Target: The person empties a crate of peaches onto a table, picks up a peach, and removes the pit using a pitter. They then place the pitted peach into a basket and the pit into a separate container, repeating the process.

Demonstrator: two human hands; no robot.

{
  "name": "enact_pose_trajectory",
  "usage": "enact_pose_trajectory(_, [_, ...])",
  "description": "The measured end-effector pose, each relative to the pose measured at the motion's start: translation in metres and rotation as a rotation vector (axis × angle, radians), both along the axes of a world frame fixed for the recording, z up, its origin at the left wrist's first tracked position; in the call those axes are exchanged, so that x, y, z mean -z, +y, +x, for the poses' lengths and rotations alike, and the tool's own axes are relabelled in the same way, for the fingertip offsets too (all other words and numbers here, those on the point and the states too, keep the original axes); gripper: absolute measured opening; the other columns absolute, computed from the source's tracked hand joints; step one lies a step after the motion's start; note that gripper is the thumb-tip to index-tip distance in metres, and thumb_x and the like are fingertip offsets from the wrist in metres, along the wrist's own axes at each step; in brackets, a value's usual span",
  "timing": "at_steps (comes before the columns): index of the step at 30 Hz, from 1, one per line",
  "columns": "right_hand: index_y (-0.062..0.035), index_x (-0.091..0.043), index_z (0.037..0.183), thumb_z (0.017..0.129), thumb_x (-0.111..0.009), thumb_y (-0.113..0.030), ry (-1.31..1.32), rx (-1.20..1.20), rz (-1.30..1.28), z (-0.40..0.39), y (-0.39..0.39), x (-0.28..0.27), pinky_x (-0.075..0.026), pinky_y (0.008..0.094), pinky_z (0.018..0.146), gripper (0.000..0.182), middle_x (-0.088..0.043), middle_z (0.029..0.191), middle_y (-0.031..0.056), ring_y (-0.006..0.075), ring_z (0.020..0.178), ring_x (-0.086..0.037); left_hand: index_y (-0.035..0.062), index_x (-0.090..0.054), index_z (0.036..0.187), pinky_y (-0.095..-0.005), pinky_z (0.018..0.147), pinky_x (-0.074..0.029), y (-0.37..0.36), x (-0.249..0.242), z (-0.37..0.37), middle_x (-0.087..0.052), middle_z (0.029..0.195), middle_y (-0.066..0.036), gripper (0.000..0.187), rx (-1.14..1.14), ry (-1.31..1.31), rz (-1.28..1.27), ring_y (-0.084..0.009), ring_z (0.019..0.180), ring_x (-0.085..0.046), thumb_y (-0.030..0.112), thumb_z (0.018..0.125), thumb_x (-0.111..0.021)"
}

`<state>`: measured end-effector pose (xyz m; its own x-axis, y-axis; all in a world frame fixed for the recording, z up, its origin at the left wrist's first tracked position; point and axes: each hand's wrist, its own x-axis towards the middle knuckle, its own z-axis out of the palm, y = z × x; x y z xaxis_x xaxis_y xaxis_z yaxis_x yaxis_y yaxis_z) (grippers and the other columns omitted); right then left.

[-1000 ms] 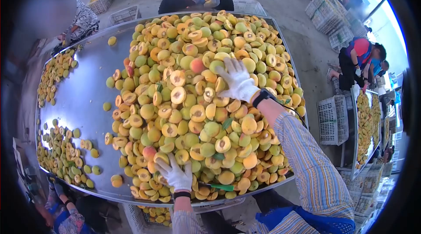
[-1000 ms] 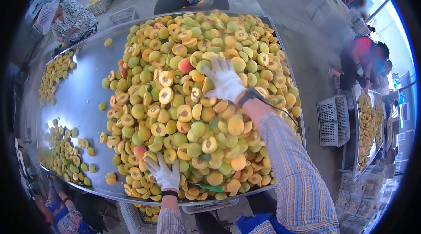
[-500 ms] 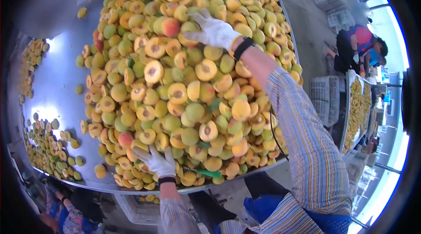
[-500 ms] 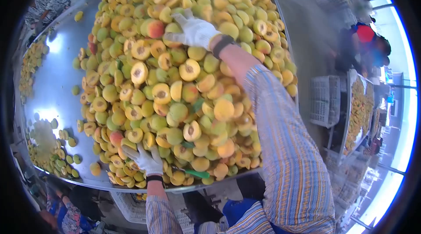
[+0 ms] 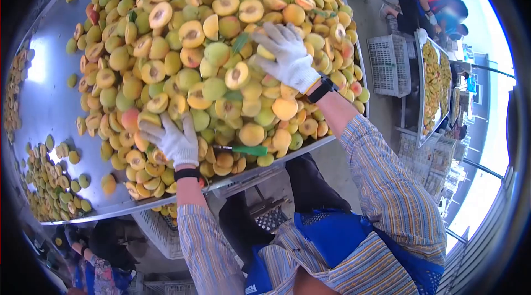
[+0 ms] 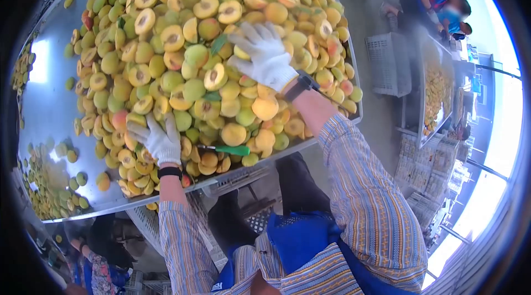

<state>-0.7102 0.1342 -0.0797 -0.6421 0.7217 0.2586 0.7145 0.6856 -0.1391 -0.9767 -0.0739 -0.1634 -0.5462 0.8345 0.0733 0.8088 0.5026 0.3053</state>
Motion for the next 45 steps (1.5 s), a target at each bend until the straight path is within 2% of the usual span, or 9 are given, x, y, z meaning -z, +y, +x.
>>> enact_pose_trajectory(8, [-0.0136, -0.053, 0.143, 0.086, -0.071, -0.035, 0.068, 0.162, 0.145, 0.014, -0.046, 0.029, -0.042, 0.0488, 0.107, 0.064, -0.045, 0.148, 0.0262, 0.0467, 0.128, -0.049, 0.0071, -0.065, 0.116, -0.0513, 0.093, -0.048, -0.092, -0.057, -0.015, -0.063, 0.117, -0.021, 0.039, 0.448, -0.248, 0.286, -0.0415, 0.109, -0.059, 0.027, 0.083, -0.074])
enact_pose_trajectory(12, [-0.0044, -0.049, 0.141, 0.082, -0.075, -0.028, 0.042, 0.06, 0.088, 0.021, -0.046, 0.02, -0.041, 0.0547, 0.105, 0.069, -0.034, 0.153, 0.0318, 0.051, 0.127, -0.045, 0.011, -0.071, 0.081, -0.0412, 0.066, -0.054, -0.159, -0.052, 0.08, -0.066, 0.075, -0.01, 0.018, 1.043, -0.61, -0.409, -0.0291, 0.075, -0.067, 0.029, 0.084, -0.071])
enact_pose_trajectory(19, [0.0013, -0.044, 0.146, 0.085, -0.074, -0.031, -0.003, 0.004, 0.115, 0.026, -0.042, 0.026, -0.04, 0.0485, 0.108, 0.076, -0.036, 0.15, 0.0356, 0.0512, 0.13, -0.046, 0.0094, -0.065, 0.13, -0.0456, 0.109, -0.042, -0.355, 0.23, 0.268, -0.062, 0.133, -0.021, 0.071, 1.015, -0.93, -1.297, -0.037, 0.129, -0.055, 0.067, 0.09, -0.051])
enact_pose_trajectory(25, [0.0049, -0.044, 0.145, 0.086, -0.072, -0.032, 0.052, -0.062, 0.138, 0.033, -0.035, 0.036, -0.04, 0.0431, 0.11, 0.075, -0.038, 0.147, 0.0376, 0.0491, 0.133, -0.046, 0.0094, -0.064, 0.13, -0.043, 0.108, -0.042, -0.389, 0.262, 0.32, -0.062, 0.133, -0.022, 0.064, 1.141, -1.13, -1.637, -0.0353, 0.129, -0.056, 0.058, 0.088, -0.06])
enact_pose_trajectory(30, [0.0054, -0.046, 0.143, 0.087, -0.072, -0.034, 0.135, -0.027, 0.183, 0.034, -0.042, 0.036, -0.043, 0.0445, 0.106, 0.073, -0.042, 0.144, 0.0384, 0.0503, 0.126, -0.052, 0.0078, -0.062, 0.133, -0.0435, 0.098, -0.049, -0.269, 0.207, 0.315, -0.069, 0.122, -0.018, 0.064, 0.913, -1.36, -1.663, -0.0328, 0.115, -0.065, 0.049, 0.085, -0.066])
enact_pose_trajectory(39, [-0.01, -0.049, 0.146, 0.088, -0.069, -0.045, 0.028, 0.044, 0.035, 0.049, -0.082, -0.006, -0.043, 0.0417, 0.109, 0.07, -0.037, 0.155, 0.025, 0.0473, 0.131, -0.048, 0.0102, -0.068, 0.122, -0.0453, 0.091, -0.051, -0.237, 0.284, 0.317, -0.07, 0.117, -0.013, 0.04, 1.584, 0.058, -0.38, -0.0305, 0.103, -0.067, 0.037, 0.095, -0.057])
enact_pose_trajectory(41, [-0.018, -0.06, 0.136, 0.082, -0.073, -0.031, 0.035, -0.223, 0.525, 0.065, -0.104, 0.008, -0.048, 0.0456, 0.1, 0.057, -0.054, 0.138, 0.015, 0.0383, 0.125, -0.053, 0.0099, -0.071, 0.116, -0.0449, 0.087, -0.052, -0.231, 0.311, 0.348, -0.071, 0.112, -0.013, 0.034, 1.611, 0.01, -0.494, -0.0296, 0.099, -0.068, 0.03, 0.092, -0.056])
enact_pose_trajectory(43, [-0.016, -0.059, 0.137, 0.091, -0.07, -0.033, 0.383, -0.116, 0.157, 0.058, -0.158, 0.008, -0.047, 0.0373, 0.104, 0.051, -0.058, 0.14, 0.0103, 0.0331, 0.127, -0.056, 0.0093, -0.077, 0.102, -0.0441, 0.078, -0.055, -0.218, 0.327, 0.344, -0.074, 0.101, -0.013, 0.028, 1.724, -0.238, -0.688, -0.0279, 0.092, -0.07, 0.017, 0.088, -0.054])
enact_pose_trajectory(45, [-0.0077, -0.058, 0.138, 0.09, -0.072, -0.026, 0.499, -0.228, -0.173, 0.06, -0.198, 0.0, -0.044, 0.034, 0.107, 0.053, -0.061, 0.136, 0.0139, 0.0262, 0.126, -0.059, 0.0071, -0.078, 0.098, -0.0449, 0.078, -0.055, -0.191, 0.152, 0.27, -0.075, 0.096, -0.016, 0.029, 1.577, -0.286, -0.589, -0.0314, 0.089, -0.071, 0.022, 0.082, -0.057])
